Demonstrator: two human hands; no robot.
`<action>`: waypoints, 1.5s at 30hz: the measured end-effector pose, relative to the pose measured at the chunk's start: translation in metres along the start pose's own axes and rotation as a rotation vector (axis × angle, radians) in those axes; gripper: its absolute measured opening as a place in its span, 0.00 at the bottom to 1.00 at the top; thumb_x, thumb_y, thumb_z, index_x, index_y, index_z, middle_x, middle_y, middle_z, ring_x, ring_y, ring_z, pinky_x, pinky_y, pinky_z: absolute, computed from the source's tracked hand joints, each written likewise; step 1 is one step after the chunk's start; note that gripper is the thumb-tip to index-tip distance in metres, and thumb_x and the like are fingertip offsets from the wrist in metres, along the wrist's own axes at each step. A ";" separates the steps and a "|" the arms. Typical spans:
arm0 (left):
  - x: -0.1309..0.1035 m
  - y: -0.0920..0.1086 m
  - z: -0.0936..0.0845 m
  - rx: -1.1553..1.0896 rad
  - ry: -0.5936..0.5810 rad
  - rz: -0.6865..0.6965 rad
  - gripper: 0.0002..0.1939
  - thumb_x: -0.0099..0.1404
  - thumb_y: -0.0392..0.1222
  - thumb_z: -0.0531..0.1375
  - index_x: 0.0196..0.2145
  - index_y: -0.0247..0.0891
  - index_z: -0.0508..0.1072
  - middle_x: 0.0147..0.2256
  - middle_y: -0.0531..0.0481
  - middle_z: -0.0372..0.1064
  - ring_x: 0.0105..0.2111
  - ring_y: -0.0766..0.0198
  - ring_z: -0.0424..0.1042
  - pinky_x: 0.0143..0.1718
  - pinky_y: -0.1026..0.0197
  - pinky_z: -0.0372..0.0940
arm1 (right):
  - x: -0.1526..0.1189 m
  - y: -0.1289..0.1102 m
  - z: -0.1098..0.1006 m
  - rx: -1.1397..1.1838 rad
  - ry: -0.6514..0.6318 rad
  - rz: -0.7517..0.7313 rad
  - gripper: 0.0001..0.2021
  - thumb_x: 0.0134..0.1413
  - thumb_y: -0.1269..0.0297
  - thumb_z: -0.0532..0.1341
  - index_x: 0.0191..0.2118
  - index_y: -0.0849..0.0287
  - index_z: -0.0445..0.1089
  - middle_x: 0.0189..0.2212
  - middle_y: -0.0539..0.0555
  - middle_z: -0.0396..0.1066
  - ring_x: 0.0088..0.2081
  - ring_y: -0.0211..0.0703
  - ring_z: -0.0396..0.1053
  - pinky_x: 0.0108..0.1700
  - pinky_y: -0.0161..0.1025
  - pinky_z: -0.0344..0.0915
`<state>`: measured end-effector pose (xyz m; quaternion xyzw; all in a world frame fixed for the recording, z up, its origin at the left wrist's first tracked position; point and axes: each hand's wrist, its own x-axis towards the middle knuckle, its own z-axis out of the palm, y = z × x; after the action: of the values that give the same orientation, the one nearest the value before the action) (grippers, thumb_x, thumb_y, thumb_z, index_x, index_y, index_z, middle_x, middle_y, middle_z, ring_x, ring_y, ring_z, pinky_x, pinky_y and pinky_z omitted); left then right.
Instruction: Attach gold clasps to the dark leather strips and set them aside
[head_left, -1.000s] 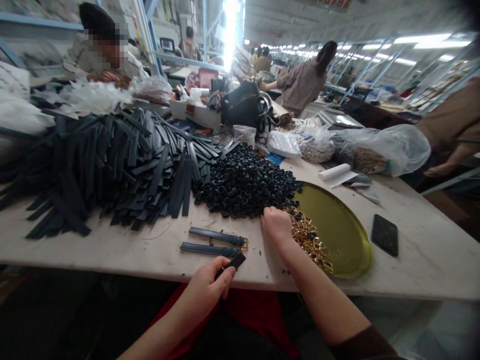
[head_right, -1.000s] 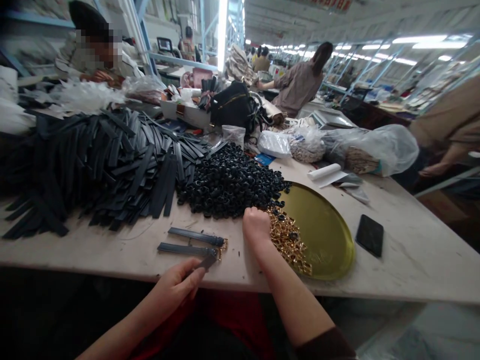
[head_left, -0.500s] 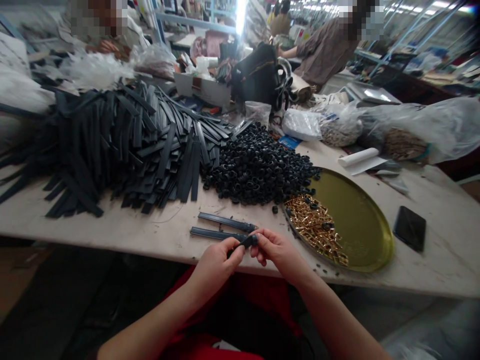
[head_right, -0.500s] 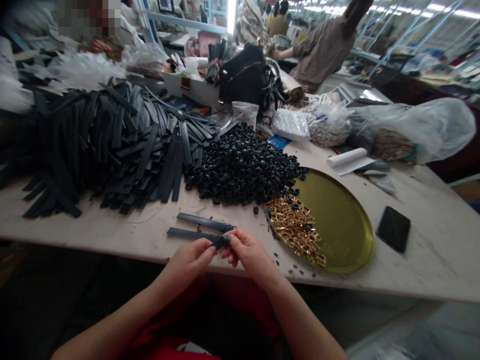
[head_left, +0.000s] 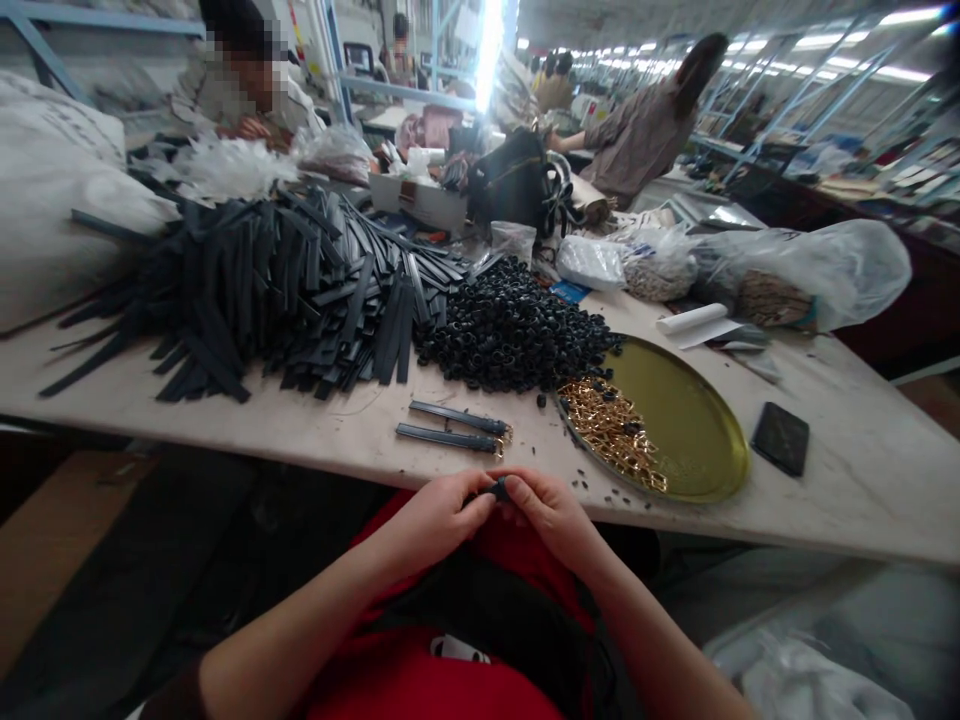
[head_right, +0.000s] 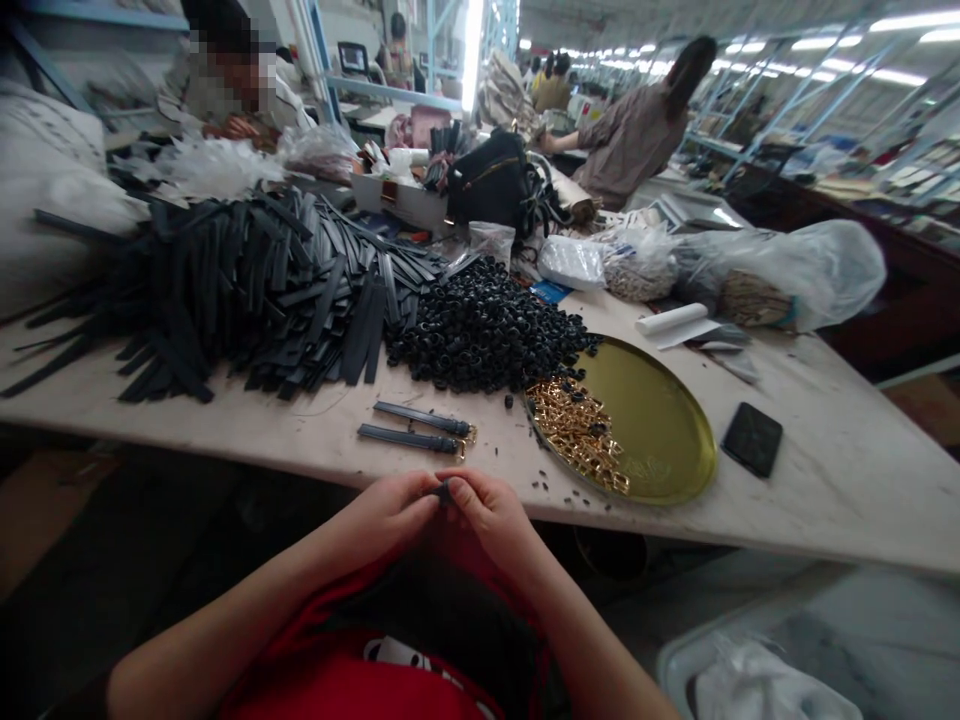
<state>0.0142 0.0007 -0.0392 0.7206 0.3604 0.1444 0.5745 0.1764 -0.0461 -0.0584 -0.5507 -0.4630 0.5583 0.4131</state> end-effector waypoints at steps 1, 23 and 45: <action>-0.004 0.000 0.003 -0.035 0.027 0.001 0.12 0.60 0.38 0.48 0.38 0.36 0.69 0.31 0.52 0.71 0.31 0.65 0.67 0.32 0.65 0.59 | -0.002 0.001 0.003 0.008 0.040 -0.009 0.20 0.49 0.47 0.56 0.35 0.61 0.67 0.18 0.46 0.62 0.21 0.33 0.58 0.24 0.32 0.56; -0.022 -0.010 0.007 0.211 0.270 -0.151 0.13 0.54 0.50 0.58 0.32 0.38 0.68 0.28 0.51 0.70 0.29 0.61 0.68 0.29 0.63 0.58 | -0.017 0.026 0.022 0.528 -0.117 0.277 0.17 0.41 0.52 0.65 0.30 0.58 0.61 0.21 0.45 0.62 0.22 0.32 0.59 0.27 0.32 0.56; 0.014 -0.033 0.005 -0.622 -0.100 -0.356 0.15 0.54 0.34 0.57 0.42 0.36 0.69 0.37 0.48 0.72 0.35 0.64 0.71 0.38 0.61 0.65 | 0.006 0.025 0.005 -0.763 0.097 -0.109 0.08 0.57 0.61 0.47 0.35 0.57 0.61 0.21 0.50 0.66 0.21 0.39 0.64 0.25 0.35 0.56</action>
<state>0.0147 0.0093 -0.0742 0.4435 0.3907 0.1095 0.7992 0.1722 -0.0459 -0.0844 -0.6653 -0.6459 0.2964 0.2289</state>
